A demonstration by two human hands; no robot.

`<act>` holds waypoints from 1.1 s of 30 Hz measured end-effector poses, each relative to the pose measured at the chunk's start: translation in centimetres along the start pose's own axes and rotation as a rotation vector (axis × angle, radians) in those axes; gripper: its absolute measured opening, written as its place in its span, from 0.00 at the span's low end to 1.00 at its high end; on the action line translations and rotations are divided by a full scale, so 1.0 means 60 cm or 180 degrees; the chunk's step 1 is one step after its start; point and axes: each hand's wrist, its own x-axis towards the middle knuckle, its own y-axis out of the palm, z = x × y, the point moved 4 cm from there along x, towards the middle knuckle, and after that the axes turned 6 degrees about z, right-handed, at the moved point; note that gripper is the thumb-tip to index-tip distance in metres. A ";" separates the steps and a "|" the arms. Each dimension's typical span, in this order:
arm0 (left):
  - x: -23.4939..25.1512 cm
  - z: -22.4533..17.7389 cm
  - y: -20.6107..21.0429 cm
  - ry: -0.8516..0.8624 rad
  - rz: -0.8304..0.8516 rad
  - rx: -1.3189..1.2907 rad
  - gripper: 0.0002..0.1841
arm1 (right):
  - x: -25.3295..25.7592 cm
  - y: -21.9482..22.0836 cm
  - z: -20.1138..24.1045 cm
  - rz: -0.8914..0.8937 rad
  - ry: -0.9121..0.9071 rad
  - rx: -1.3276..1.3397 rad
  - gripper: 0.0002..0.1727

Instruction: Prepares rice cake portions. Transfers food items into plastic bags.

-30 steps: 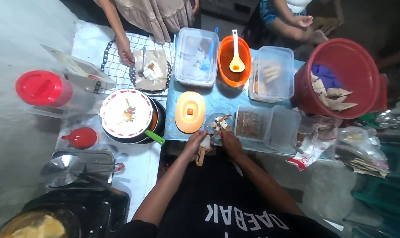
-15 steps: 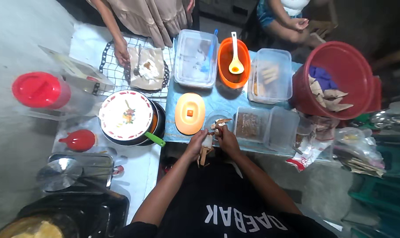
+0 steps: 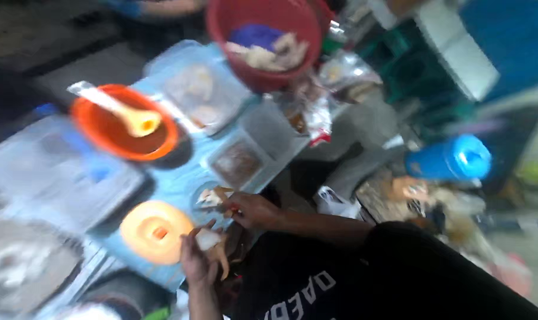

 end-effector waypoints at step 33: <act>0.188 0.824 0.394 -0.3176 0.1773 0.2958 0.24 | -1.037 0.162 -0.313 -0.4127 0.3803 0.1771 0.26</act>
